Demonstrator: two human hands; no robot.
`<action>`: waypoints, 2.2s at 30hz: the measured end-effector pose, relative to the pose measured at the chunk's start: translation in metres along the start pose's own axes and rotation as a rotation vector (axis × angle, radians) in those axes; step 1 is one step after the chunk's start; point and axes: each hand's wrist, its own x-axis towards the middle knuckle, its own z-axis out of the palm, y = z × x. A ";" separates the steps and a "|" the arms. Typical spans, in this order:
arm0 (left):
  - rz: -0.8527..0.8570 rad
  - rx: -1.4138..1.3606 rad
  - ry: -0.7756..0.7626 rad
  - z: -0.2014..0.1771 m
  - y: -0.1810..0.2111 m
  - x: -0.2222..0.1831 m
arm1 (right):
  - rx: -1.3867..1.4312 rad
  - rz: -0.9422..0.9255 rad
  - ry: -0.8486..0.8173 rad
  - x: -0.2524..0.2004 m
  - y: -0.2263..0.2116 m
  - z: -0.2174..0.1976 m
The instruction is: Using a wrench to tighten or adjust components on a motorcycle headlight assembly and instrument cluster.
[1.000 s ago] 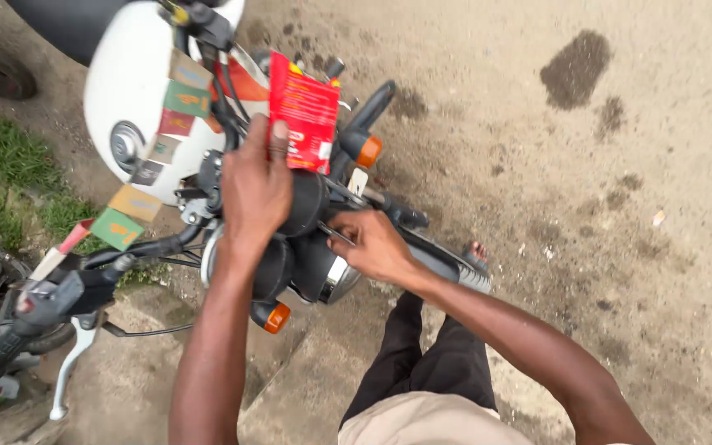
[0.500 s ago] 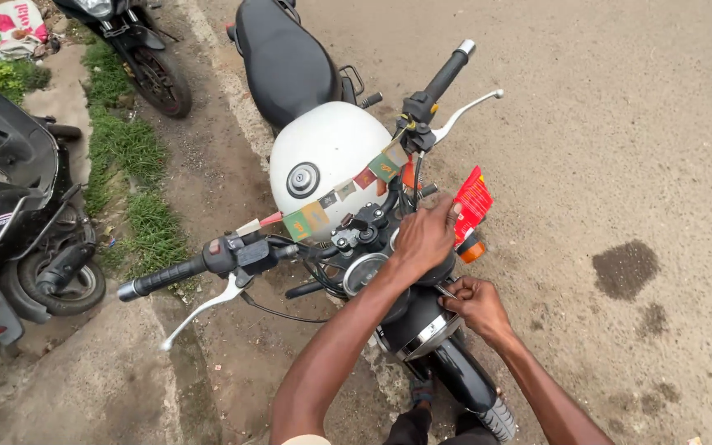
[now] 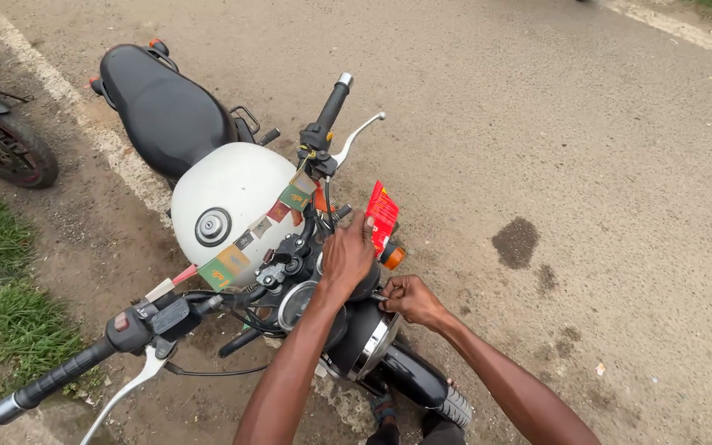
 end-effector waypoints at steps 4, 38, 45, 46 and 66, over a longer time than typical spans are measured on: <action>0.011 -0.029 0.024 -0.001 0.000 0.002 | 0.074 -0.017 -0.090 0.013 0.021 -0.004; -0.046 -0.036 -0.007 -0.024 0.023 -0.013 | -0.672 -1.029 0.113 0.167 0.020 -0.044; 0.062 -0.063 -0.041 -0.021 0.041 -0.015 | -0.745 -0.526 -0.375 0.151 -0.025 -0.071; 0.052 -0.058 -0.051 -0.021 0.037 -0.017 | -0.733 -0.522 -0.383 0.149 -0.018 -0.071; -0.101 -0.251 -0.087 -0.047 -0.006 -0.026 | -0.160 -0.161 0.696 0.045 0.332 -0.013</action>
